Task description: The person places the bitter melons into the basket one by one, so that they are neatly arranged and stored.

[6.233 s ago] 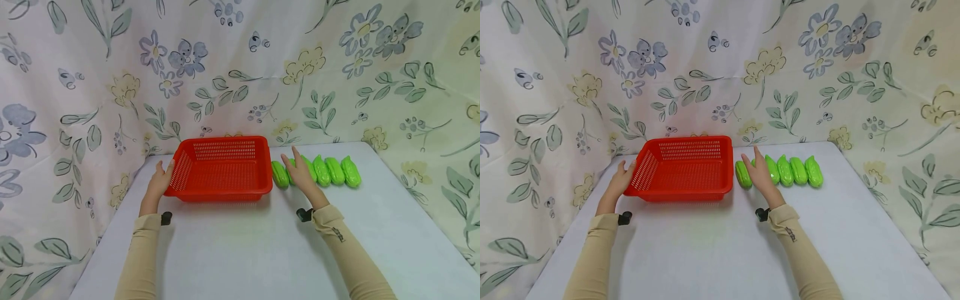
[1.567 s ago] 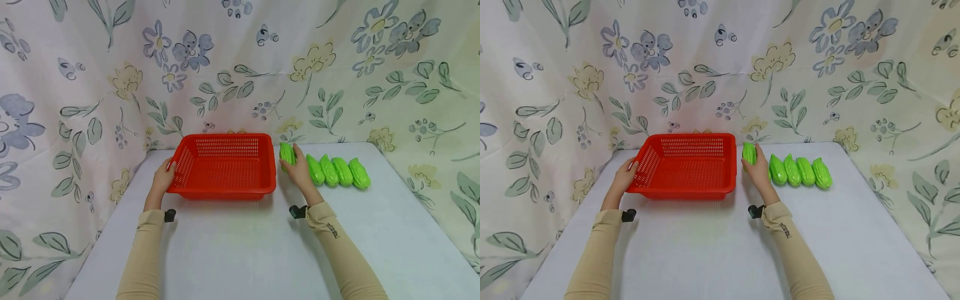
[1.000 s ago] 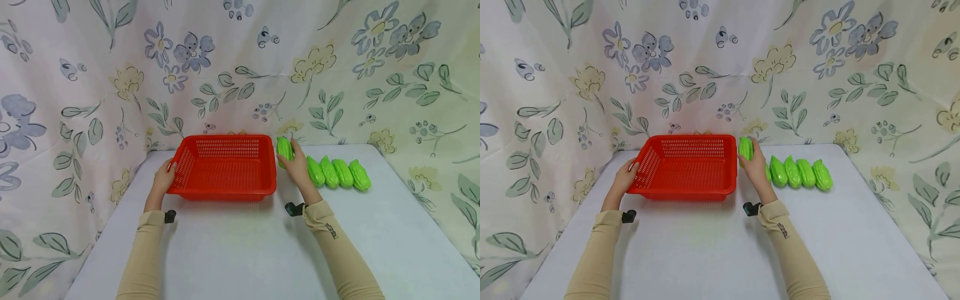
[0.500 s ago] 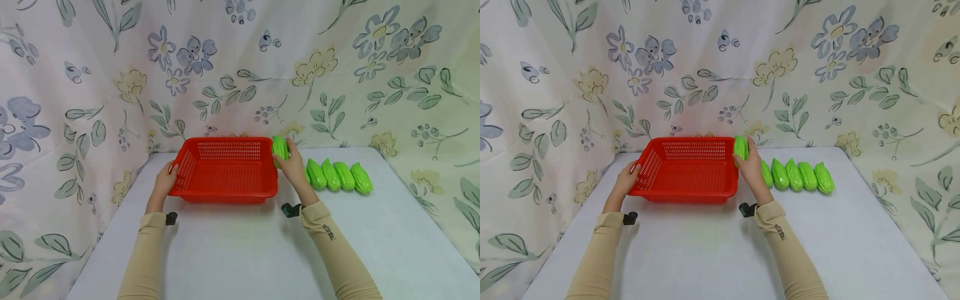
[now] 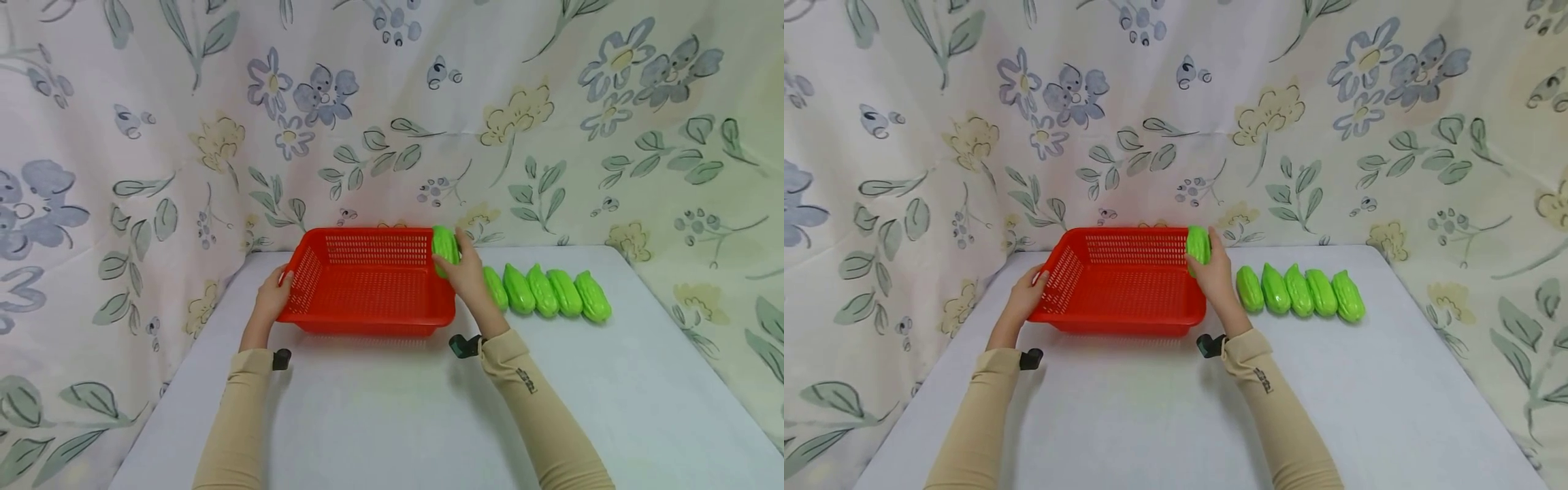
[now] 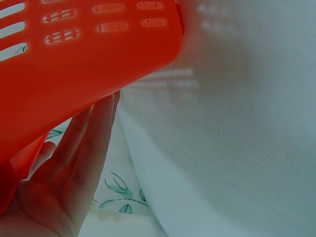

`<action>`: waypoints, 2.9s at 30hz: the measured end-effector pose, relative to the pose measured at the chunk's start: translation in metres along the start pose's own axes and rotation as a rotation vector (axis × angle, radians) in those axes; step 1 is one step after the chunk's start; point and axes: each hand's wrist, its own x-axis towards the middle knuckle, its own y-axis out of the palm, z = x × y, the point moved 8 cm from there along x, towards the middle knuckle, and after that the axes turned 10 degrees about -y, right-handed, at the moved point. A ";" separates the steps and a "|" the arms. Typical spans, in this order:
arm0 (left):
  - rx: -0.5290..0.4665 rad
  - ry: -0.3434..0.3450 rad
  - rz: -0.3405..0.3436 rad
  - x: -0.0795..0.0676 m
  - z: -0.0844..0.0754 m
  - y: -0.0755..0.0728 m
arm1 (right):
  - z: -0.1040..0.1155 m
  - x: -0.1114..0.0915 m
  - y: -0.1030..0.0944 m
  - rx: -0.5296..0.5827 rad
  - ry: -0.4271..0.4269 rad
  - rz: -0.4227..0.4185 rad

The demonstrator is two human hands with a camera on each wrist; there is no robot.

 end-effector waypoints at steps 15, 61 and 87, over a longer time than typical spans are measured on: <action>-0.004 -0.010 -0.002 0.000 0.002 0.002 | 0.020 0.006 0.033 0.025 -0.036 0.031; 0.001 0.005 -0.012 0.005 0.002 0.000 | 0.067 0.015 0.143 0.100 -0.039 0.192; -0.005 -0.017 -0.012 0.003 0.003 0.001 | 0.088 0.004 0.199 0.123 0.004 0.272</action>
